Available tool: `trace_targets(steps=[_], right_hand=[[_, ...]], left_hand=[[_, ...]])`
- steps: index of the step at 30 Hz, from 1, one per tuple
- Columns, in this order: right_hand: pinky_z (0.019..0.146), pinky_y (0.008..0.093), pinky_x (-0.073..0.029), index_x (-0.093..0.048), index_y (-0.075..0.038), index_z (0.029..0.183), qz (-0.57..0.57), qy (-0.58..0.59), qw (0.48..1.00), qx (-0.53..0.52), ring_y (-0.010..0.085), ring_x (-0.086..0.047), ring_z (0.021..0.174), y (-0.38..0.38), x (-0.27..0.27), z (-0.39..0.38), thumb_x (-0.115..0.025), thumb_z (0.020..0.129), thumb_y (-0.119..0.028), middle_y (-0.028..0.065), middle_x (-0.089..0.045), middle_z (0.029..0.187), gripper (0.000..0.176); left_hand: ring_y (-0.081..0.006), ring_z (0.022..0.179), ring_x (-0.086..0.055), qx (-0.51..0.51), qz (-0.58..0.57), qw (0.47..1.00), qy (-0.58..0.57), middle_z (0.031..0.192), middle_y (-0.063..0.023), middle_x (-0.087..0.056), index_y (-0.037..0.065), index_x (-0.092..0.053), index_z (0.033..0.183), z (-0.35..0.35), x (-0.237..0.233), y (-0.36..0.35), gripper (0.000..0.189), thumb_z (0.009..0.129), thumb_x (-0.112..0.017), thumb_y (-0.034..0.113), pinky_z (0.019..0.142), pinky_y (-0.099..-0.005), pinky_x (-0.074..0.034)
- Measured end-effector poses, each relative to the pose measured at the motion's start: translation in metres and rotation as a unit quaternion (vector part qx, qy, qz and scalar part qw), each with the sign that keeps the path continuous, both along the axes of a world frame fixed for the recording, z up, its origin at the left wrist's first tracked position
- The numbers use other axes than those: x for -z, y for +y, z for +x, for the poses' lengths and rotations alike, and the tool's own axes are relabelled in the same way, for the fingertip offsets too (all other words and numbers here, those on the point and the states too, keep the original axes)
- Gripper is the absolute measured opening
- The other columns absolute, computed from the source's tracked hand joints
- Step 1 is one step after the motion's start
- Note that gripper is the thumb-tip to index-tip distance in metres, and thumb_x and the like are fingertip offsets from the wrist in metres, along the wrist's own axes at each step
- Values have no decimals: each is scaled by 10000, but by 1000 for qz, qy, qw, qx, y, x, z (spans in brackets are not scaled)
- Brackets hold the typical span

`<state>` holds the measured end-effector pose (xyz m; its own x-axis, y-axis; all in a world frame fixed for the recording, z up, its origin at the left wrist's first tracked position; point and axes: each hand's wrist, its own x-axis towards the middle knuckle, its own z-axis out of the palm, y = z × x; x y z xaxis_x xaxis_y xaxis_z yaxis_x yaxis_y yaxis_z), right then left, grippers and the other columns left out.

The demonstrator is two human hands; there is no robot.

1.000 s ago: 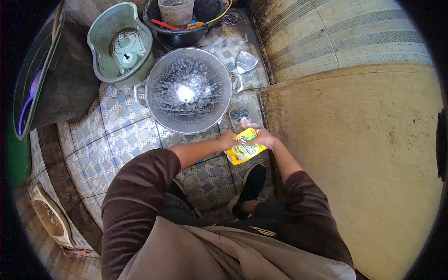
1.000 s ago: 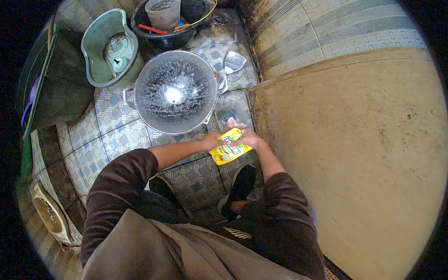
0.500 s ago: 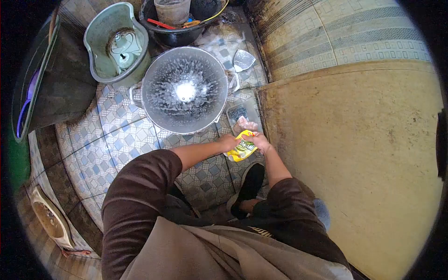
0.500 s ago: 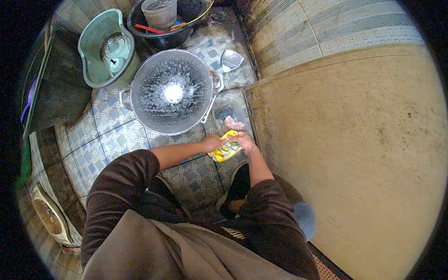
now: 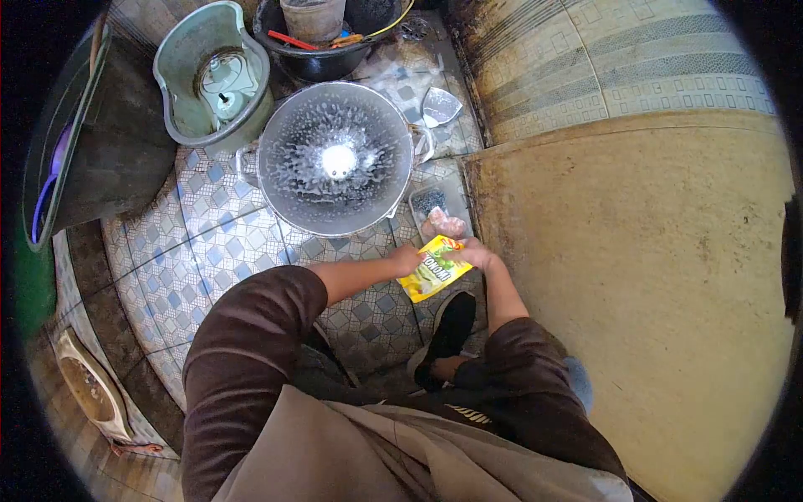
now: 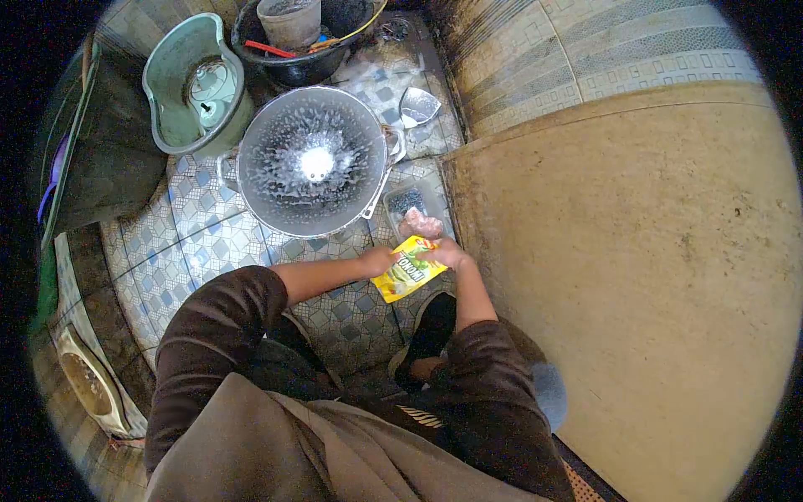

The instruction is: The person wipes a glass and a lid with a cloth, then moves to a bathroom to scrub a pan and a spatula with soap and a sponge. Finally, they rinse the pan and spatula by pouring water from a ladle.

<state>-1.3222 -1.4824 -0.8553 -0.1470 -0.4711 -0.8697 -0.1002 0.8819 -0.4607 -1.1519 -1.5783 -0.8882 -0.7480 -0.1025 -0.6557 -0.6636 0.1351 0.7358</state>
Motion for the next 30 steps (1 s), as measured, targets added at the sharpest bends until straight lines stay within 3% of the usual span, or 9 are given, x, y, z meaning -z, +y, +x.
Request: trace_targets(steps=[6, 8, 12, 16, 20, 22, 24, 25, 30], right_hand=[[637, 315, -428, -590, 24, 770, -35, 137, 935, -324, 221, -552, 629, -48, -49, 37, -692, 560, -183, 162, -578, 696, 313], [635, 341, -427, -578, 33, 664, -203, 335, 845, -364, 281, -557, 653, -60, -44, 64, -672, 555, -196, 197, -565, 675, 271], [601, 401, -427, -579, 10, 652, -147, 322, 817, -455, 332, -549, 637, -87, -66, 103, -494, 649, -118, 200, -558, 664, 153], [620, 398, -438, -597, -26, 715, -108, 375, 794, -467, 310, -558, 692, -80, -51, 106, -503, 679, -134, 170, -574, 726, 148], [609, 353, -459, -609, -46, 778, -50, 389, 701, -596, 260, -567, 787, -94, -80, 114, -496, 701, -116, 160, -584, 802, 154], [631, 351, -460, -615, -54, 789, 11, 403, 708, -580, 260, -568, 799, -106, -113, 129, -495, 695, -114, 164, -583, 825, 164], [649, 342, -464, -619, -51, 774, 33, 396, 715, -574, 253, -575, 790, -110, -106, 126, -484, 701, -111, 171, -583, 827, 164], [640, 359, -467, -622, -48, 747, 0, 411, 711, -571, 263, -582, 757, -112, -109, 129, -479, 699, -124, 155, -592, 786, 169], [635, 377, -473, -623, -37, 728, -35, 396, 703, -589, 282, -590, 708, -114, -106, 129, -455, 706, -114, 148, -596, 740, 186]], left_hand=[[-338, 982, -464, 119, 11, 991, -60, 1101, -204, -456, -57, -385, 1105, 47, 34, -35, 543, 788, -421, 382, 809, -379, -377], [-222, 872, -498, 137, -1, 990, 16, 1053, -95, -507, 60, -492, 1019, 76, -29, -85, 370, 811, -412, 356, 714, -340, -407], [-119, 828, -487, -170, 172, 967, 75, 1075, -23, -464, 109, -449, 1031, 149, -203, -183, 284, 821, -447, 300, 692, -287, -405], [-71, 689, -504, -391, -97, 890, 215, 890, -14, -538, 93, -498, 947, 261, -320, -239, 241, 819, -451, 292, 580, -208, -410], [-196, 693, -548, -491, -602, 613, 143, 848, -59, -568, 54, -539, 872, 370, -357, -327, 242, 785, -479, 272, 616, -324, -436], [-223, 789, -548, -445, -738, 500, -82, 861, -95, -567, 44, -540, 871, 404, -356, -360, 356, 786, -456, 379, 659, -348, -443], [-274, 979, -483, -431, -666, 510, -334, 1054, -104, -513, 66, -528, 1004, 428, -344, -387, 514, 759, -405, 502, 790, -386, -403], [-278, 1046, -439, -444, -532, 599, -402, 1154, -103, -448, 101, -498, 1078, 436, -340, -400, 628, 729, -350, 602, 867, -401, -342], [-247, 1128, -366, -464, -391, 669, -429, 1189, -56, -428, 153, -494, 1104, 444, -328, -416, 628, 656, -485, 593, 917, -426, -239]])
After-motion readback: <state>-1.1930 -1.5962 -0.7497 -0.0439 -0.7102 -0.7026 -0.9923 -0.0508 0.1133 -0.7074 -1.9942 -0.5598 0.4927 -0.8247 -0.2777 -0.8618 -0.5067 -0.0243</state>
